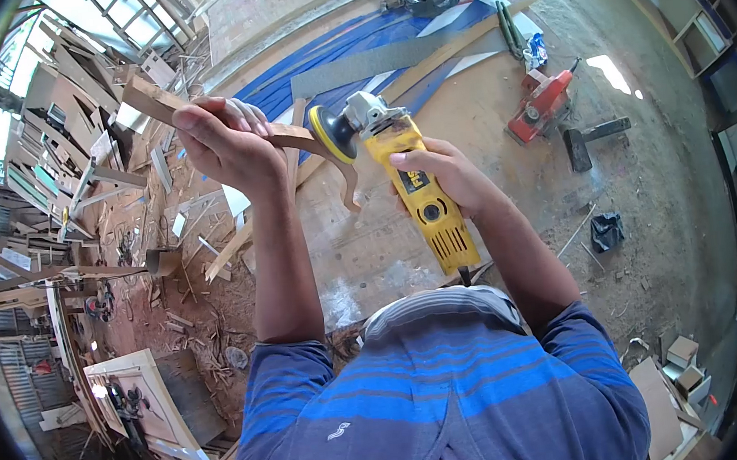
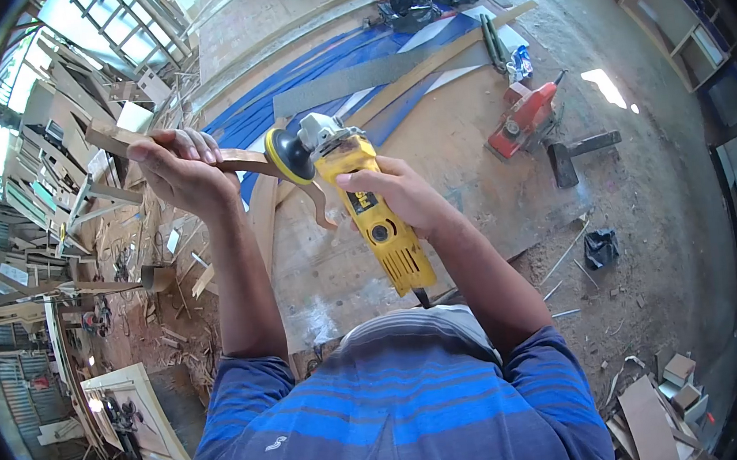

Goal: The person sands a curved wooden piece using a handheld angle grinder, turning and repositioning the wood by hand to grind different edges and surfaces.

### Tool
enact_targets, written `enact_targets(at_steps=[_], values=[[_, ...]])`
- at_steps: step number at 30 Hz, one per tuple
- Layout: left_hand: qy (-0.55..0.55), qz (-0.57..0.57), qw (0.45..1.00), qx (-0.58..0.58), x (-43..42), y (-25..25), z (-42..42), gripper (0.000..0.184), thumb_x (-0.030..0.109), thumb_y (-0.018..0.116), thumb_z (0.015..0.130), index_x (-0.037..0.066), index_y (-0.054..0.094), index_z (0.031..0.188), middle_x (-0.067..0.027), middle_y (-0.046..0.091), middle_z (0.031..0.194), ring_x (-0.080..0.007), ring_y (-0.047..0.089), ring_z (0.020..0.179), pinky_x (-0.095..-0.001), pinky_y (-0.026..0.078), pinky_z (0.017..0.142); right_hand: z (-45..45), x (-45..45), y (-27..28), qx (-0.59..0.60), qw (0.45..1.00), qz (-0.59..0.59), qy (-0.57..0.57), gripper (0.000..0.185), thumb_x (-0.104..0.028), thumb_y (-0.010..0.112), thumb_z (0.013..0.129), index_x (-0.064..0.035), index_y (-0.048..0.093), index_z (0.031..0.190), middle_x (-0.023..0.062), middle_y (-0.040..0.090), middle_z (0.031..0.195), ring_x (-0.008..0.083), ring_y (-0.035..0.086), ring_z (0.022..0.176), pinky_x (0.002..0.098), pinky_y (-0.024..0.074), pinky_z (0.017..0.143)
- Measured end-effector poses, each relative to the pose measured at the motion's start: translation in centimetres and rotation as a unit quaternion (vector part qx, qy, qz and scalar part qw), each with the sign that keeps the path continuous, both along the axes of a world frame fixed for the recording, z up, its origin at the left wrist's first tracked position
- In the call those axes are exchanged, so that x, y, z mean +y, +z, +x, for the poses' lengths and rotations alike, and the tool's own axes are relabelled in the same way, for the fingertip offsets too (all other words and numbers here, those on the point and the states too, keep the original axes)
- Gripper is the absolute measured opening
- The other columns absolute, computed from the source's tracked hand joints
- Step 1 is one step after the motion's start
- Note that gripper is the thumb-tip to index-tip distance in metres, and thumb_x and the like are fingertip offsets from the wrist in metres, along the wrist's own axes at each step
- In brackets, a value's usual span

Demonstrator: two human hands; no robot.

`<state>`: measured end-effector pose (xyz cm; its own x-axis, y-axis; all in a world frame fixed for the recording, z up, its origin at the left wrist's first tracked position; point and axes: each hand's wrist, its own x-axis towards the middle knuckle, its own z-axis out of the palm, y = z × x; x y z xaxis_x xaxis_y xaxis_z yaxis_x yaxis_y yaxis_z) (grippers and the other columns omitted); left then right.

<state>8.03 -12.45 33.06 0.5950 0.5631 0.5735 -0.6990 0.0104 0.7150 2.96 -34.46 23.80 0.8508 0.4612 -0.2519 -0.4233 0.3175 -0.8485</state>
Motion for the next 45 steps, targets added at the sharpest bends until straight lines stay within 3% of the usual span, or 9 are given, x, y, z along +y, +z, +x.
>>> enact_targets(at_steps=[10, 13, 19, 24, 27, 45], values=[[-0.030, -0.022, 0.999, -0.001, 1.1, -0.2, -0.8, 0.063, 0.071, 0.042, 0.105, 0.012, 0.045, 0.081, 0.0080, 0.028, 0.055, -0.0045, 0.029, 0.041, -0.0217, 0.029, 0.040, -0.4, -0.3, -3.2, 0.052, 0.998, -0.039, 0.022, 0.037, -0.034, 0.069, 0.097, -0.0008, 0.059, 0.111, 0.0116, 0.069, 0.083, 0.0217, 0.071, 0.064, 0.0341, 0.0580, 0.057], [-0.021, -0.023, 0.999, -0.005, 0.7, -0.1, -0.8, 0.063, 0.072, 0.042, 0.104, 0.013, 0.045, 0.081, 0.0080, 0.028, 0.054, -0.0045, 0.030, 0.040, -0.0216, 0.029, 0.039, -0.8, -0.3, -3.8, 0.068, 0.997, 0.008, 0.025, 0.037, -0.034, 0.069, 0.098, -0.0014, 0.059, 0.111, 0.0115, 0.069, 0.083, 0.0213, 0.070, 0.063, 0.0338, 0.0574, 0.056], [-0.032, -0.014, 0.999, -0.003, -0.5, -0.2, -1.1, 0.063, 0.072, 0.043, 0.104, 0.013, 0.044, 0.081, 0.0080, 0.028, 0.054, -0.0046, 0.030, 0.040, -0.0219, 0.028, 0.039, -1.0, 0.1, -0.4, 0.001, 1.000, -0.015, 0.001, 0.036, -0.035, 0.068, 0.098, -0.0019, 0.059, 0.111, 0.0118, 0.069, 0.082, 0.0212, 0.070, 0.063, 0.0345, 0.0575, 0.057], [-0.024, -0.018, 1.000, -0.004, -0.3, -0.1, -0.8, 0.063, 0.072, 0.043, 0.104, 0.014, 0.042, 0.080, 0.0081, 0.027, 0.055, -0.0051, 0.029, 0.041, -0.0223, 0.028, 0.039, -0.8, 0.0, -3.5, 0.031, 0.999, -0.020, -0.003, 0.037, -0.035, 0.069, 0.097, -0.0018, 0.059, 0.111, 0.0126, 0.069, 0.082, 0.0220, 0.071, 0.064, 0.0359, 0.0583, 0.058], [-0.070, -0.039, 0.996, -0.037, 0.2, -0.5, -0.8, 0.052, 0.057, 0.044, 0.111, 0.010, 0.047, 0.090, 0.0068, 0.033, 0.056, -0.0041, 0.031, 0.042, -0.0209, 0.030, 0.040, -1.1, 0.1, -4.7, 0.069, 0.998, -0.003, -0.008, 0.038, -0.035, 0.069, 0.096, -0.0015, 0.060, 0.111, 0.0133, 0.069, 0.083, 0.0227, 0.071, 0.064, 0.0369, 0.0590, 0.058], [-0.070, -0.025, 0.997, -0.015, 0.4, -0.4, 0.0, 0.058, 0.065, 0.044, 0.107, 0.011, 0.048, 0.086, 0.0067, 0.032, 0.055, -0.0041, 0.031, 0.042, -0.0207, 0.030, 0.040, -1.0, 0.1, -4.4, 0.079, 0.997, -0.009, -0.018, 0.041, -0.037, 0.072, 0.093, -0.0012, 0.061, 0.109, 0.0109, 0.068, 0.081, 0.0209, 0.070, 0.063, 0.0351, 0.0588, 0.059]])
